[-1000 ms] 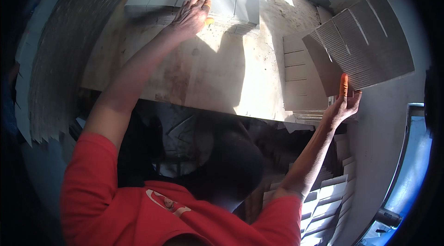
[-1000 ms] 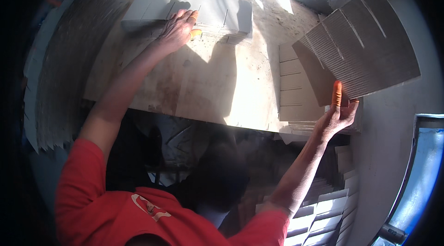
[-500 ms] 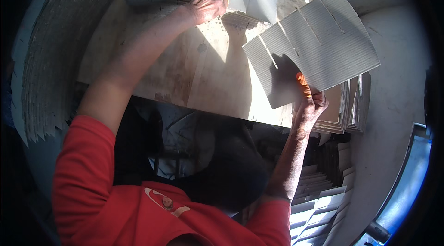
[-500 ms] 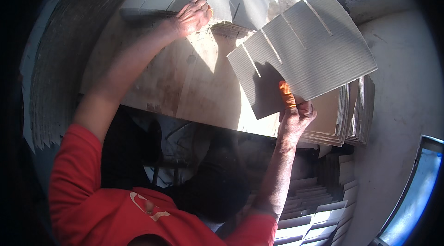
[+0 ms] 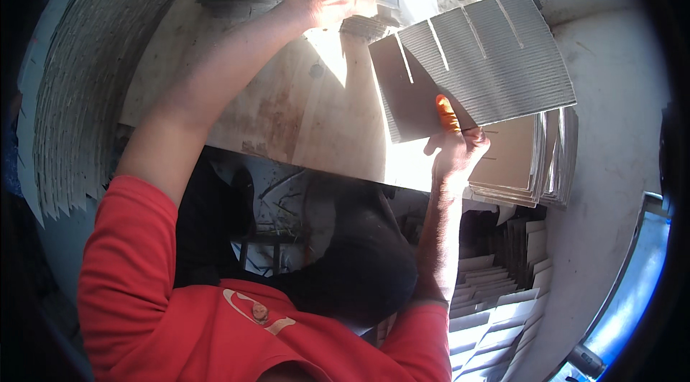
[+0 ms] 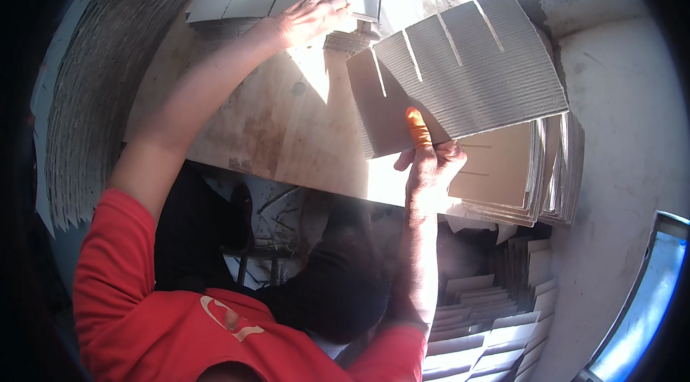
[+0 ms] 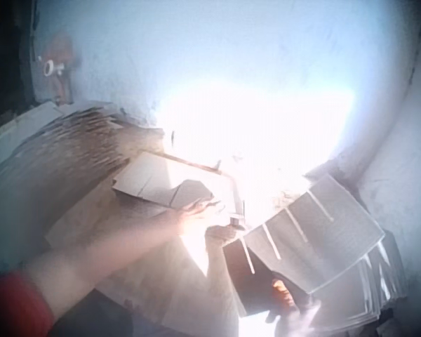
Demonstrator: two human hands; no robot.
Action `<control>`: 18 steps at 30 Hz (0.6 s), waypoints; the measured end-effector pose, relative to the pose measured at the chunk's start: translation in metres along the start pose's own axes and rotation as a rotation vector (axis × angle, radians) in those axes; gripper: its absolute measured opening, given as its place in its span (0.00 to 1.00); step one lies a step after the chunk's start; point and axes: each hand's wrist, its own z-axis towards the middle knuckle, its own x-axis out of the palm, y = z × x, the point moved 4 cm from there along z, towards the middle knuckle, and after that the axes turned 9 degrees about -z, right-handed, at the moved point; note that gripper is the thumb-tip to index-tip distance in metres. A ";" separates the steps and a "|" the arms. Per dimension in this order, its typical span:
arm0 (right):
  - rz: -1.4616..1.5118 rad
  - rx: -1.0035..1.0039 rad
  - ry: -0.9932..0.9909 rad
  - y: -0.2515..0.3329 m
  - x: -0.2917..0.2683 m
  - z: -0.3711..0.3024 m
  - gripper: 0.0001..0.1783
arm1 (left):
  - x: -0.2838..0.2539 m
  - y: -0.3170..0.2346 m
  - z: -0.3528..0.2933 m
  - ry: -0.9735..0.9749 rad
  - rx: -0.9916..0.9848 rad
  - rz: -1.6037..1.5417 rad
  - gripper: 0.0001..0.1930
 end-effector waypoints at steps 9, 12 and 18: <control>-0.189 -0.002 -0.062 0.004 -0.002 0.000 0.10 | -0.003 -0.059 -0.012 -0.112 -0.103 -0.074 0.13; -0.156 -0.034 -0.073 0.002 0.002 0.001 0.11 | -0.010 -0.075 -0.020 -0.115 -0.082 -0.120 0.11; -0.212 -0.019 0.035 -0.002 0.006 0.005 0.19 | -0.034 -0.131 -0.028 -0.064 0.273 0.199 0.15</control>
